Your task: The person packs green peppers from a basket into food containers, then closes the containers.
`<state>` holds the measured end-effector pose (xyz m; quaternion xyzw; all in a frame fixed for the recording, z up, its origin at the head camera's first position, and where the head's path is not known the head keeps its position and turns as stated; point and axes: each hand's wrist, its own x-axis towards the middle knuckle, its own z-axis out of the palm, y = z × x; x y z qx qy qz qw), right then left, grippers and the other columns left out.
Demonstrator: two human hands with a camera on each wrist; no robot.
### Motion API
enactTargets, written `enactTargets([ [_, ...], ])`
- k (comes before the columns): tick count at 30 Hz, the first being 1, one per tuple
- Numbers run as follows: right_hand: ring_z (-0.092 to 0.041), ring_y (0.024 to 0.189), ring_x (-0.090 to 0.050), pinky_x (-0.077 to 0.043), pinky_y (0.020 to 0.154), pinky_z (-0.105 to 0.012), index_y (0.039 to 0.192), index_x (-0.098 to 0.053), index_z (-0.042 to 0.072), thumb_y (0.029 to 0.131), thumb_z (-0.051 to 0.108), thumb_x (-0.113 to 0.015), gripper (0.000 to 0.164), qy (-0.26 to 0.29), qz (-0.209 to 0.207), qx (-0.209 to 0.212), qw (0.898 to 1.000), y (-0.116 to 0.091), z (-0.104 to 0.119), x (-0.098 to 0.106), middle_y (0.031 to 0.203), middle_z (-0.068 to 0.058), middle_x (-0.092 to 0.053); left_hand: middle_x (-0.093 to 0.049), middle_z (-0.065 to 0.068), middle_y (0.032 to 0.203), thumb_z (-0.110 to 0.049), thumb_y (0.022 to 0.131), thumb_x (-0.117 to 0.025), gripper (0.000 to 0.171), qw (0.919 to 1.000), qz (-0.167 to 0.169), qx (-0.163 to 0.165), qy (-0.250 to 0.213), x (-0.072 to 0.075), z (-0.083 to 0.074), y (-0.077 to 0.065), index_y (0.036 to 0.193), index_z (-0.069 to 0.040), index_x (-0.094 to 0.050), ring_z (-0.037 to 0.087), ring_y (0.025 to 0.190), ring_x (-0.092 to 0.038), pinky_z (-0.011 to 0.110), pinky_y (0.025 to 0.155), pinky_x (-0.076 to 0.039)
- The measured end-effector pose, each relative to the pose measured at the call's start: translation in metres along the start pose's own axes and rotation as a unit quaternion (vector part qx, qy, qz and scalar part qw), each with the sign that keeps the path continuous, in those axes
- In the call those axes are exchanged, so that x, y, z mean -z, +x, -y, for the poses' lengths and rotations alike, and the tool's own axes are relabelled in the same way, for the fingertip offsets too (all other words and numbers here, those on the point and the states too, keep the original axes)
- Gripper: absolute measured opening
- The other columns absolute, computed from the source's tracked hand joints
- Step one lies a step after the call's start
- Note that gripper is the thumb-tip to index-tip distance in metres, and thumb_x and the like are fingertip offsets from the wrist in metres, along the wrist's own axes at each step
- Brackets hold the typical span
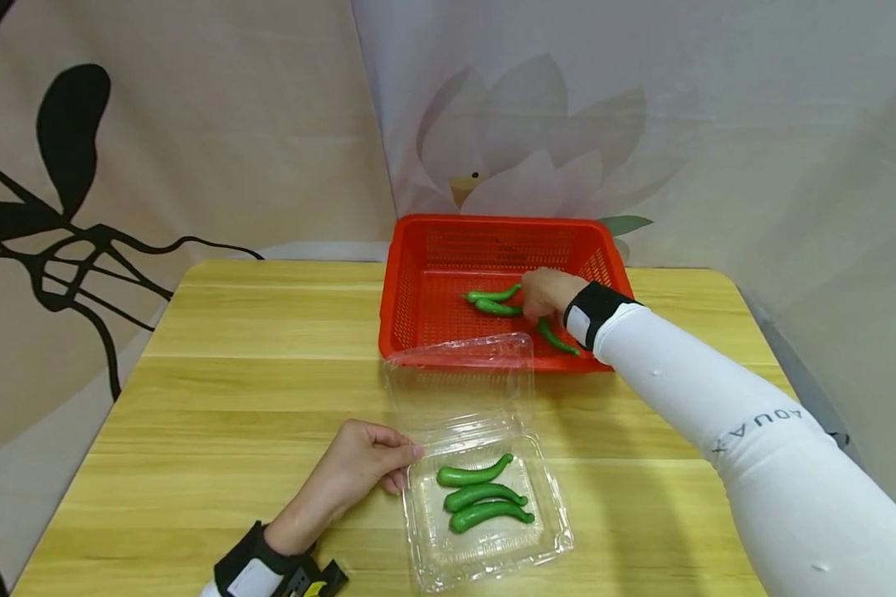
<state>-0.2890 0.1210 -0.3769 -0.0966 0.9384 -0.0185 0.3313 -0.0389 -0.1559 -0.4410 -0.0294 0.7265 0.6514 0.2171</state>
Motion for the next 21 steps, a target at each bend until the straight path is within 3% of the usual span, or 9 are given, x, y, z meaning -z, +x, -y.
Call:
enactTargets([
  [7,-0.021,0.054,-0.062,-0.052,0.045,-0.027,0.105,-0.064,-0.003,0.088,0.000,-0.070,0.019,0.012,-0.027,0.011,1.000,-0.006,-0.005,0.007,0.087,-0.017,-0.064,-0.069,0.007,0.071,-0.011,0.096,-0.077,0.022,1.0000,-0.005,0.004,0.004,0.000,0.000,0.000,0.097,0.011,-0.076,0.014,0.057,-0.064,0.026,0.054,-0.059],
  [13,-0.017,0.049,-0.050,-0.041,0.044,-0.023,0.093,-0.064,0.000,0.091,0.005,-0.069,0.008,0.037,-0.043,0.040,0.998,-0.014,-0.010,0.020,0.064,-0.003,-0.048,-0.069,0.007,0.072,-0.011,0.096,-0.077,0.022,1.0000,-0.004,0.003,0.003,0.001,0.000,0.000,0.098,0.011,-0.076,0.014,0.057,-0.064,0.026,0.054,-0.059],
  [21,-0.014,0.048,-0.038,-0.034,0.047,-0.025,0.064,-0.050,0.012,0.089,0.009,-0.070,0.033,0.040,-0.094,0.090,0.991,-0.032,-0.012,0.038,0.058,0.001,-0.037,-0.068,0.006,0.070,-0.011,0.097,-0.077,0.022,1.0000,-0.003,0.002,0.005,0.000,0.000,-0.001,0.098,0.012,-0.075,0.014,0.057,-0.064,0.026,0.054,-0.059],
])
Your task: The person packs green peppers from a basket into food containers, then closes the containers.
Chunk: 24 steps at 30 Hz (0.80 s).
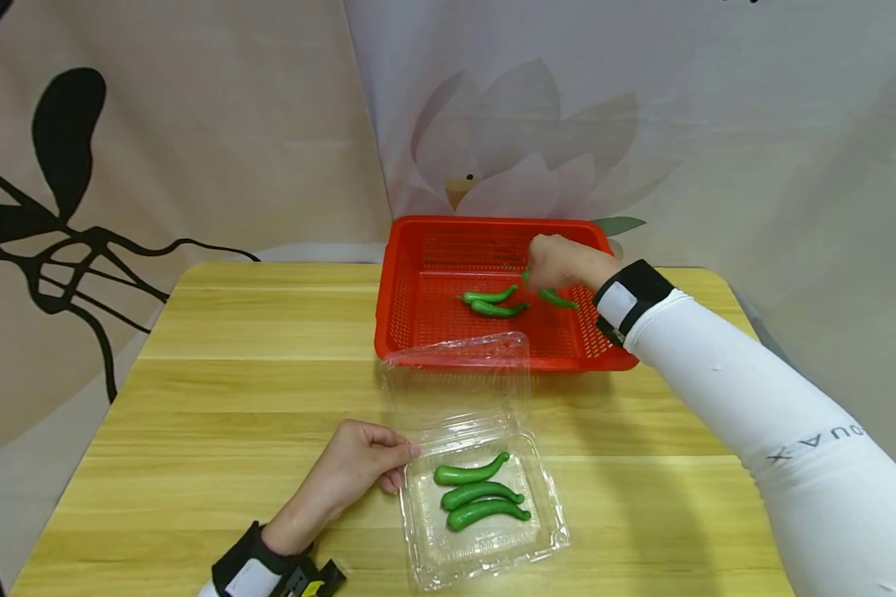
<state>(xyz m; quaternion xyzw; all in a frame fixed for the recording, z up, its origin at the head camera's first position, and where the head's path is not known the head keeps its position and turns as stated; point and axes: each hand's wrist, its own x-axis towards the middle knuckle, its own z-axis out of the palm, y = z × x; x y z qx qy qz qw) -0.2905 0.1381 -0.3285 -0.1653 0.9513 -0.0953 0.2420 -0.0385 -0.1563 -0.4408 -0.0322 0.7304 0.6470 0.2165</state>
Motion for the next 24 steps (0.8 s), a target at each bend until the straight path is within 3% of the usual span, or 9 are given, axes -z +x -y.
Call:
enactTargets([
  [3,-0.014,0.049,-0.030,-0.027,0.048,-0.026,0.061,-0.043,0.013,0.089,0.008,-0.070,0.039,0.009,-0.020,0.013,1.000,-0.006,0.001,0.006,0.058,0.001,-0.030,-0.068,0.005,0.070,-0.011,0.097,-0.077,0.023,1.0000,0.000,0.001,0.002,0.000,0.000,0.001,0.098,0.012,-0.075,0.014,0.057,-0.063,0.026,0.054,-0.059],
  [5,-0.015,0.053,-0.033,-0.028,0.051,-0.027,0.065,-0.050,0.009,0.089,0.009,-0.069,0.031,0.009,-0.037,0.022,0.999,-0.012,0.003,0.010,0.062,0.001,-0.036,-0.068,0.006,0.070,-0.012,0.097,-0.077,0.023,1.0000,-0.001,0.001,0.004,0.000,0.000,0.001,0.098,0.011,-0.075,0.014,0.057,-0.063,0.027,0.054,-0.059],
  [8,-0.018,0.068,-0.045,-0.037,0.060,-0.030,0.091,-0.068,0.003,0.091,0.013,-0.068,0.010,0.009,-0.062,0.034,0.997,-0.021,0.005,0.014,0.079,-0.003,-0.054,-0.068,0.006,0.070,-0.012,0.097,-0.077,0.023,1.0000,-0.001,0.002,0.004,0.000,0.000,0.001,0.098,0.011,-0.075,0.014,0.057,-0.064,0.026,0.054,-0.059],
  [11,-0.019,0.073,-0.050,-0.040,0.066,-0.032,0.127,-0.069,0.003,0.094,0.016,-0.066,0.035,0.017,-0.075,0.048,0.996,-0.030,0.006,0.016,0.087,-0.004,-0.061,-0.068,0.006,0.070,-0.012,0.097,-0.077,0.023,1.0000,-0.001,0.002,0.005,0.000,-0.001,0.002,0.097,0.011,-0.075,0.013,0.057,-0.064,0.026,0.054,-0.059],
  [12,-0.019,0.070,-0.047,-0.039,0.065,-0.033,0.131,-0.068,0.003,0.095,0.016,-0.065,0.038,0.023,-0.077,0.054,0.995,-0.033,0.007,0.016,0.083,-0.004,-0.058,-0.068,0.006,0.070,-0.012,0.097,-0.077,0.023,1.0000,-0.001,0.002,0.005,0.000,-0.001,0.002,0.097,0.011,-0.075,0.013,0.057,-0.064,0.026,0.054,-0.059],
  [16,-0.018,0.069,-0.053,-0.046,0.067,-0.035,0.127,-0.070,0.001,0.096,0.016,-0.069,0.034,0.034,-0.117,0.081,0.989,-0.044,0.007,0.015,0.077,-0.004,-0.061,-0.068,0.006,0.069,-0.012,0.097,-0.077,0.023,1.0000,-0.001,0.003,0.006,0.000,-0.002,0.002,0.097,0.011,-0.075,0.013,0.057,-0.064,0.026,0.054,-0.059],
  [20,-0.024,0.092,-0.067,-0.055,0.085,-0.041,0.114,-0.073,0.000,0.094,0.016,-0.075,0.025,0.045,-0.166,0.099,0.980,-0.056,0.010,0.012,0.100,-0.010,-0.074,-0.068,0.006,0.070,-0.012,0.097,-0.078,0.023,0.9999,-0.001,0.004,0.010,0.000,-0.002,0.003,0.098,0.011,-0.076,0.013,0.057,-0.064,0.027,0.054,-0.059],
  [24,-0.024,0.093,-0.066,-0.055,0.084,-0.041,0.112,-0.073,0.002,0.096,0.016,-0.075,0.021,0.062,-0.182,0.108,0.975,-0.067,0.013,0.007,0.101,-0.009,-0.073,-0.069,0.006,0.069,-0.012,0.097,-0.078,0.023,0.9999,-0.002,0.006,0.011,0.000,-0.002,0.003,0.098,0.011,-0.076,0.014,0.057,-0.064,0.027,0.054,-0.059],
])
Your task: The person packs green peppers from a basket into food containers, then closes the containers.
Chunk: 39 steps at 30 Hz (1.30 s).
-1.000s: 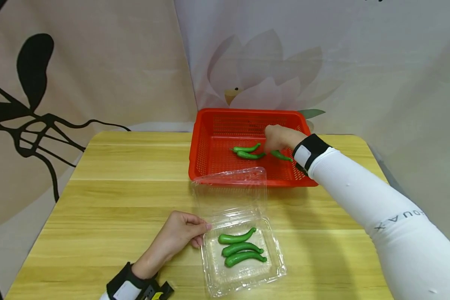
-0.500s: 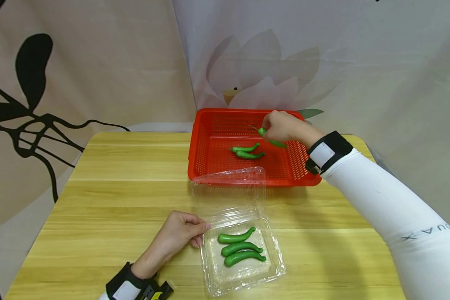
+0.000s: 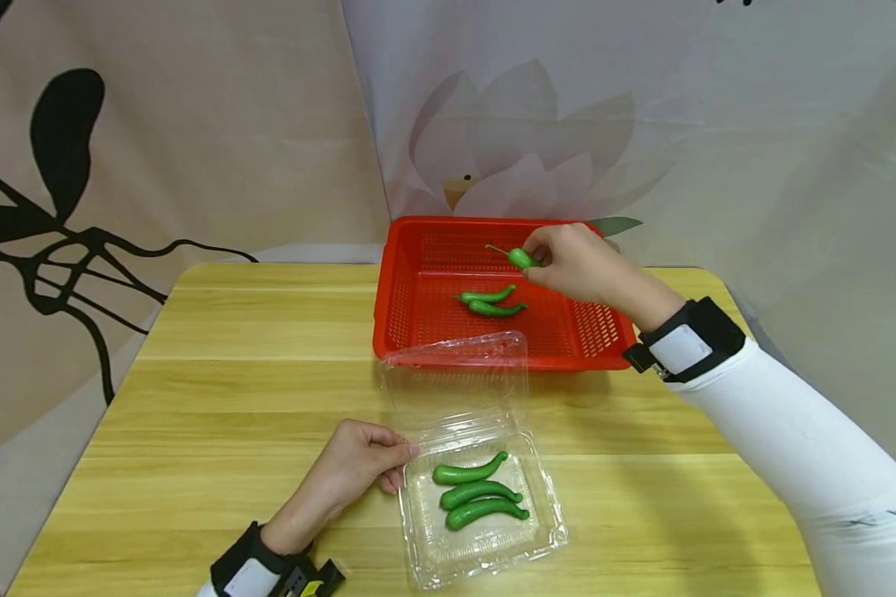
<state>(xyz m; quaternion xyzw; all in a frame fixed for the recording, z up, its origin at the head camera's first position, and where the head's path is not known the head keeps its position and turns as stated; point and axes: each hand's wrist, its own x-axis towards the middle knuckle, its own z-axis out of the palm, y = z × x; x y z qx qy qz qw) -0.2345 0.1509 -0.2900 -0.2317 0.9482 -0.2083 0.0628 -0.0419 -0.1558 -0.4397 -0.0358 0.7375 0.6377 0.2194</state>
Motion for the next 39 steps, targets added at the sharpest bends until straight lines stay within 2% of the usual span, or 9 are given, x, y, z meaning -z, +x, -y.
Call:
enactTargets([
  [8,-0.019,0.090,-0.064,-0.053,0.073,-0.037,0.116,-0.073,0.005,0.097,0.016,-0.075,0.022,0.015,-0.043,0.044,0.998,-0.023,0.013,-0.005,0.099,-0.004,-0.072,-0.069,0.006,0.071,-0.011,0.097,-0.077,0.023,0.9999,0.002,-0.007,-0.007,0.000,0.000,0.001,0.098,0.011,-0.076,0.013,0.057,-0.064,0.026,0.054,-0.059],
  [12,-0.018,0.090,-0.062,-0.053,0.075,-0.036,0.117,-0.073,0.006,0.097,0.014,-0.075,0.021,0.013,-0.073,0.104,0.992,-0.038,0.017,-0.011,0.100,-0.002,-0.070,-0.069,0.007,0.072,-0.011,0.097,-0.077,0.023,0.9999,0.003,-0.008,-0.009,0.000,0.000,0.000,0.098,0.012,-0.076,0.013,0.057,-0.064,0.025,0.054,-0.059],
  [18,-0.018,0.090,-0.060,-0.054,0.077,-0.035,0.114,-0.072,0.004,0.093,0.009,-0.079,0.022,0.002,-0.127,0.206,0.970,-0.057,0.023,-0.019,0.100,-0.004,-0.069,-0.068,0.007,0.072,-0.011,0.097,-0.077,0.023,0.9999,0.001,-0.006,-0.010,0.000,0.001,0.001,0.098,0.011,-0.075,0.014,0.058,-0.064,0.026,0.054,-0.059],
  [24,-0.018,0.092,-0.063,-0.059,0.078,-0.035,0.110,-0.071,0.002,0.086,0.004,-0.084,0.027,0.003,-0.160,0.282,0.946,-0.072,0.032,-0.031,0.102,-0.005,-0.070,-0.069,0.006,0.072,-0.011,0.097,-0.077,0.022,1.0000,0.000,-0.004,-0.006,0.001,0.001,0.002,0.098,0.011,-0.076,0.014,0.057,-0.064,0.026,0.054,-0.059],
  [29,-0.016,0.093,-0.063,-0.059,0.076,-0.034,0.111,-0.071,0.004,0.085,0.003,-0.083,0.030,0.017,-0.153,0.321,0.934,-0.088,0.039,-0.046,0.103,-0.001,-0.070,-0.069,0.006,0.071,-0.011,0.097,-0.077,0.022,1.0000,-0.001,-0.004,-0.003,0.001,0.000,0.002,0.098,0.011,-0.076,0.014,0.057,-0.064,0.026,0.055,-0.060],
  [36,-0.012,0.095,-0.063,-0.059,0.077,-0.027,0.114,-0.071,0.008,0.092,0.012,-0.078,0.024,0.012,-0.117,0.332,0.936,-0.111,0.048,-0.070,0.108,0.003,-0.070,-0.070,0.008,0.073,-0.010,0.096,-0.077,0.021,0.9999,0.001,-0.014,-0.003,0.000,-0.001,0.001,0.099,0.011,-0.076,0.015,0.058,-0.065,0.029,0.056,-0.061],
  [39,-0.010,0.094,-0.064,-0.058,0.077,-0.025,0.114,-0.071,0.009,0.091,0.014,-0.079,0.024,0.006,-0.107,0.340,0.934,-0.119,0.052,-0.080,0.107,0.003,-0.070,-0.069,0.008,0.072,-0.010,0.096,-0.077,0.021,0.9999,0.001,-0.016,-0.001,0.000,-0.001,0.001,0.099,0.011,-0.076,0.015,0.057,-0.064,0.030,0.055,-0.061],
])
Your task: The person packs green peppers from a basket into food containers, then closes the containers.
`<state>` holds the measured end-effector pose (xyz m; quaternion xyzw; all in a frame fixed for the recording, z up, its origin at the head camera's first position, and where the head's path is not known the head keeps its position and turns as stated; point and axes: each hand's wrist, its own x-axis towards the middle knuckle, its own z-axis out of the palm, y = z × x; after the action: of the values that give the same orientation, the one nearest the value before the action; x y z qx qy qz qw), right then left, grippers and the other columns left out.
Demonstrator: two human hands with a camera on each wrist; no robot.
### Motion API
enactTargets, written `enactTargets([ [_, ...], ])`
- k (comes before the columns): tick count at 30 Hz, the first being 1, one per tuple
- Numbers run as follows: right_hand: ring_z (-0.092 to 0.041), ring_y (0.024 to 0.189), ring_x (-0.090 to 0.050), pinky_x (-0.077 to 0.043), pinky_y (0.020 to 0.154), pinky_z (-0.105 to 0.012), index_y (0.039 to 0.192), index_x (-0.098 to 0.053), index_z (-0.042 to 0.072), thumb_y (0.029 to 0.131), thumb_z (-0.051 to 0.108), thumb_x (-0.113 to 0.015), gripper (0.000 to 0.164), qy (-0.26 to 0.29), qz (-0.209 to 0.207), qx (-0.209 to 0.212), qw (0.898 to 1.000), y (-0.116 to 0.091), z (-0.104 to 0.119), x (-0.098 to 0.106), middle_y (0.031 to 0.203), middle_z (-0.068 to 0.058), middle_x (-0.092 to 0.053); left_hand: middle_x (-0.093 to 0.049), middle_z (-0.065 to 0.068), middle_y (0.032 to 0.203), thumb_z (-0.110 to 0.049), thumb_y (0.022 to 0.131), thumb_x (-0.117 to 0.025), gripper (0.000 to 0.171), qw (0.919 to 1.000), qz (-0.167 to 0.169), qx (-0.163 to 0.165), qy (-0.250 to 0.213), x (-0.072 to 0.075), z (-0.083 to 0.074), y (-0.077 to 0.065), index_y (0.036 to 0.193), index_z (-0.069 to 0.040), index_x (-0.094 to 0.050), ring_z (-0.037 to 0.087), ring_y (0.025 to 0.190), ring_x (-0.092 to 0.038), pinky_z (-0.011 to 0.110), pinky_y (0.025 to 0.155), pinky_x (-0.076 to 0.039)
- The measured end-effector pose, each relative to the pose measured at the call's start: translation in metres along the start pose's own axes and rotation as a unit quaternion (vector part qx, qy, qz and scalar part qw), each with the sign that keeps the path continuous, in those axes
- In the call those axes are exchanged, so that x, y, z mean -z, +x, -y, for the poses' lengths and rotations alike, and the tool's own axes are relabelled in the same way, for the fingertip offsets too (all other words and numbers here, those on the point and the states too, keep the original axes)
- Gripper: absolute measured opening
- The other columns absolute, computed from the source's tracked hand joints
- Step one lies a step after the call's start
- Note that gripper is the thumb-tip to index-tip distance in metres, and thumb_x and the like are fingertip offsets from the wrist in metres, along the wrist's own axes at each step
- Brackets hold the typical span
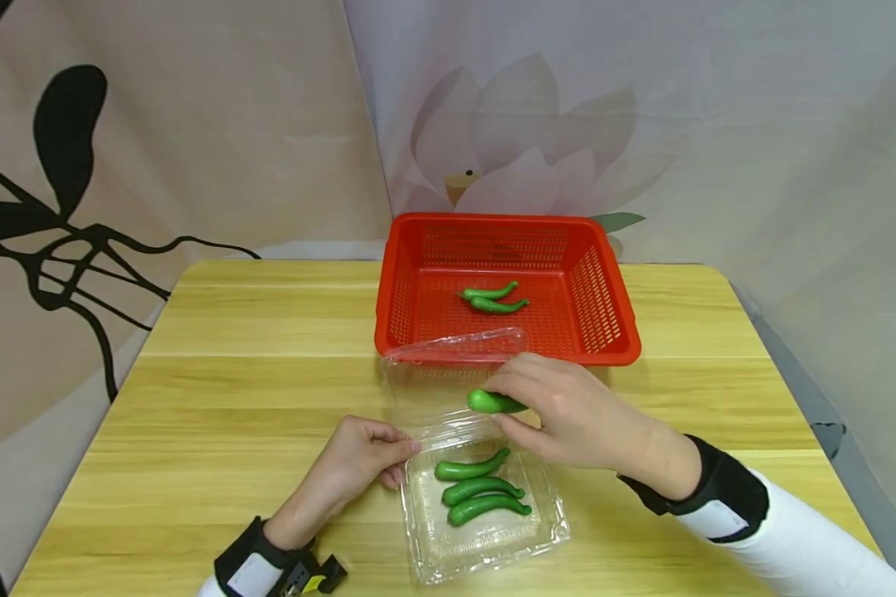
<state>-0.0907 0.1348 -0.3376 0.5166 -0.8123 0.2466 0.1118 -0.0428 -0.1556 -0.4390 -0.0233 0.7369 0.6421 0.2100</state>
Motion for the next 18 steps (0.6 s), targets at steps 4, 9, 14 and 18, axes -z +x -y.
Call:
enactTargets([
  [4,-0.010,0.091,-0.064,-0.058,0.078,-0.023,0.113,-0.071,0.008,0.090,0.014,-0.081,0.026,0.004,0.014,0.014,1.000,-0.006,0.008,-0.010,0.104,0.003,-0.069,-0.068,0.007,0.070,-0.011,0.096,-0.077,0.022,1.0000,0.000,0.000,-0.001,0.000,0.000,0.000,0.099,0.011,-0.076,0.015,0.057,-0.064,0.030,0.054,-0.061],
  [9,-0.008,0.091,-0.064,-0.058,0.079,-0.022,0.112,-0.071,0.010,0.091,0.017,-0.080,0.024,0.004,0.042,0.011,0.999,-0.013,0.015,-0.019,0.102,0.005,-0.068,-0.069,0.007,0.071,-0.012,0.096,-0.078,0.023,1.0000,0.001,0.001,-0.001,0.001,-0.001,0.000,0.099,0.012,-0.075,0.016,0.058,-0.064,0.029,0.054,-0.061],
  [14,-0.006,0.088,-0.063,-0.057,0.079,-0.022,0.109,-0.071,0.012,0.091,0.018,-0.080,0.021,-0.002,0.070,0.007,0.998,-0.021,0.021,-0.030,0.098,0.007,-0.067,-0.069,0.007,0.071,-0.011,0.096,-0.077,0.023,1.0000,0.003,0.001,-0.006,0.000,-0.001,0.000,0.100,0.012,-0.075,0.015,0.058,-0.064,0.029,0.055,-0.061],
  [18,-0.003,0.083,-0.059,-0.054,0.074,-0.018,0.103,-0.069,0.014,0.089,0.015,-0.082,0.019,0.012,0.096,0.006,0.995,-0.026,0.026,-0.038,0.093,0.009,-0.064,-0.068,0.007,0.071,-0.011,0.096,-0.077,0.023,1.0000,0.003,0.001,-0.007,0.000,-0.001,0.000,0.100,0.012,-0.075,0.015,0.057,-0.064,0.029,0.054,-0.061],
])
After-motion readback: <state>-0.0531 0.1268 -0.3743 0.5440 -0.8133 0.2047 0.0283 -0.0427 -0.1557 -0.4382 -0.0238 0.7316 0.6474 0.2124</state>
